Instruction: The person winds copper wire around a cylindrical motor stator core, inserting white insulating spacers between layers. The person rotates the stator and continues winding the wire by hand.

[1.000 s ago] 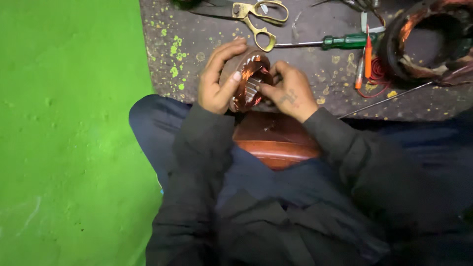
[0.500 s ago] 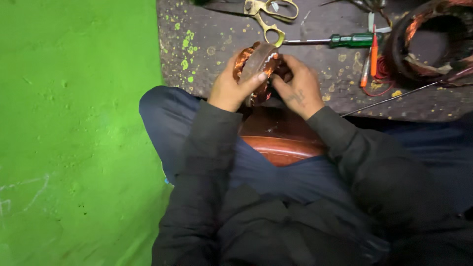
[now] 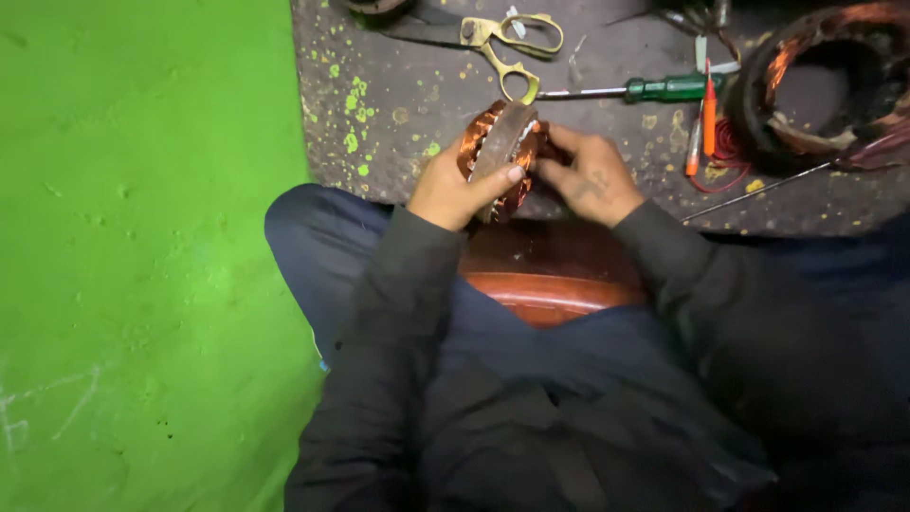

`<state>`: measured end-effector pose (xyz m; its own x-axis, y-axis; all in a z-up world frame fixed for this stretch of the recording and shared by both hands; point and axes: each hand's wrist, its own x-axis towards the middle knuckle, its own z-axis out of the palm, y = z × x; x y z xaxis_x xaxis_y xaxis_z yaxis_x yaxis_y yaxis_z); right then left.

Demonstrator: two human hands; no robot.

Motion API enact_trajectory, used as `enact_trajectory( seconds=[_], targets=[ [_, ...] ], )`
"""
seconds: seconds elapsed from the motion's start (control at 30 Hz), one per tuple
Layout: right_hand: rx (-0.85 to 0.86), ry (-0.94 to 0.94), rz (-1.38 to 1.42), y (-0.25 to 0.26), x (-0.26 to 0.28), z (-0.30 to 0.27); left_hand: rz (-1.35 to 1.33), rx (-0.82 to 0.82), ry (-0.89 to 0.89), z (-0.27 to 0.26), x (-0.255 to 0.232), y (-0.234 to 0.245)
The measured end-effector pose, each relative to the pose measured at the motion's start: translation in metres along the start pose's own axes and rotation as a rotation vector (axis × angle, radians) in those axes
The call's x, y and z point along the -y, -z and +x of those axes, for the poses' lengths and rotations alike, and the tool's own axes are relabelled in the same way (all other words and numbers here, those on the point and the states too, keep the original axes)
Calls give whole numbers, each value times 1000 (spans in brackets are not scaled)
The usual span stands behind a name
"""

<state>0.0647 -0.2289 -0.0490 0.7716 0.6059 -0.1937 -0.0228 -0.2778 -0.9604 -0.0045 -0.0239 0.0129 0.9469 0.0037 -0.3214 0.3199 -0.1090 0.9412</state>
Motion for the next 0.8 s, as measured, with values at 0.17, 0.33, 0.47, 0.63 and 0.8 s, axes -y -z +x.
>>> enact_trajectory(
  seconds=[0.17,0.33,0.47,0.63,0.8],
  targets=[
    [-37,-65,43,-13,8,-5,36,-34,-70,1,13,4],
    [-223,35,-279,-27,14,-6,332,-354,-261,-2,6,-5],
    [-177,-209,-387,-26,21,-11,217,-292,-55,-8,0,-6],
    [-85,-215,-419,-25,24,-3,-19,-134,-215,-4,20,2],
    [-22,-248,-421,-28,31,3,-210,-164,-243,1,34,11]
  ],
)
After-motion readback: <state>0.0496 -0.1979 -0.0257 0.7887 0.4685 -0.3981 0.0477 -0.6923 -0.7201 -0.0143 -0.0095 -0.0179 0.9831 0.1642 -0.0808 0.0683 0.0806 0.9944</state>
